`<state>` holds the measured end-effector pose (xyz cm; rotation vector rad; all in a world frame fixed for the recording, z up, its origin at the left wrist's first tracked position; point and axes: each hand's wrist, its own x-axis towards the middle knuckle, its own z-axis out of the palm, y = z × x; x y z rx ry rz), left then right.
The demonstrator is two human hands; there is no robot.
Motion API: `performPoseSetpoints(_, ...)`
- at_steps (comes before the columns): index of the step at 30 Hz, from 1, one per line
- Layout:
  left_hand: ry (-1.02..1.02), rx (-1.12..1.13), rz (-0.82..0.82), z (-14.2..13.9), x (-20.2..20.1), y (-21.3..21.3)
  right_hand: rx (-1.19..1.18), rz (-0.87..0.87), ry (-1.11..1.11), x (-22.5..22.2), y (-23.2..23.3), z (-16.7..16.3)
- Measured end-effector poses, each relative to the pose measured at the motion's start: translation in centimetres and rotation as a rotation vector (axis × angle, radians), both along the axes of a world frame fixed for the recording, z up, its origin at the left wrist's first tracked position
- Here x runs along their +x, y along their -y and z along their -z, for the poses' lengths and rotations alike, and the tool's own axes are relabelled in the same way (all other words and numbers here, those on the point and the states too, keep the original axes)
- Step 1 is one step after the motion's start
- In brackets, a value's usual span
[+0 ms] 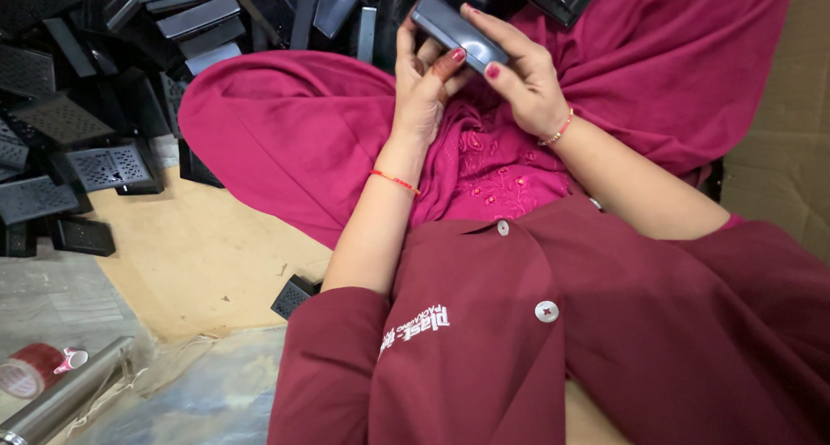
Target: The person sits on the floor and repeatedly picks up small black plastic components from a pile. They turn each piece over in their hands to inspect the surfaces and then place it back into the pile. The task involves handling the items one at a time without using any tools.
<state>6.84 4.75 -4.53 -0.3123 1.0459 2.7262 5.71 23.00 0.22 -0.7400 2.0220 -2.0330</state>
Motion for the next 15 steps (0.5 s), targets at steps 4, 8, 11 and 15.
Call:
performPoseSetpoints(4,-0.044,-0.009,-0.030,-0.03,-0.04,-0.26,-0.067,0.023,0.098,0.03,0.06,0.49)
performPoseSetpoints(8,-0.057,-0.042,-0.047,0.21,-0.09,-0.62,-0.118,0.051,0.151,0.29,0.16,0.77)
performPoseSetpoints(11,-0.068,-0.026,-0.047,0.36,-0.16,-0.68,-0.059,0.072,0.096,0.32,0.09,0.55)
performPoseSetpoints(15,-0.066,-0.028,-0.042,0.38,-0.31,-0.56,-0.012,0.056,0.049,0.27,0.11,-0.02)
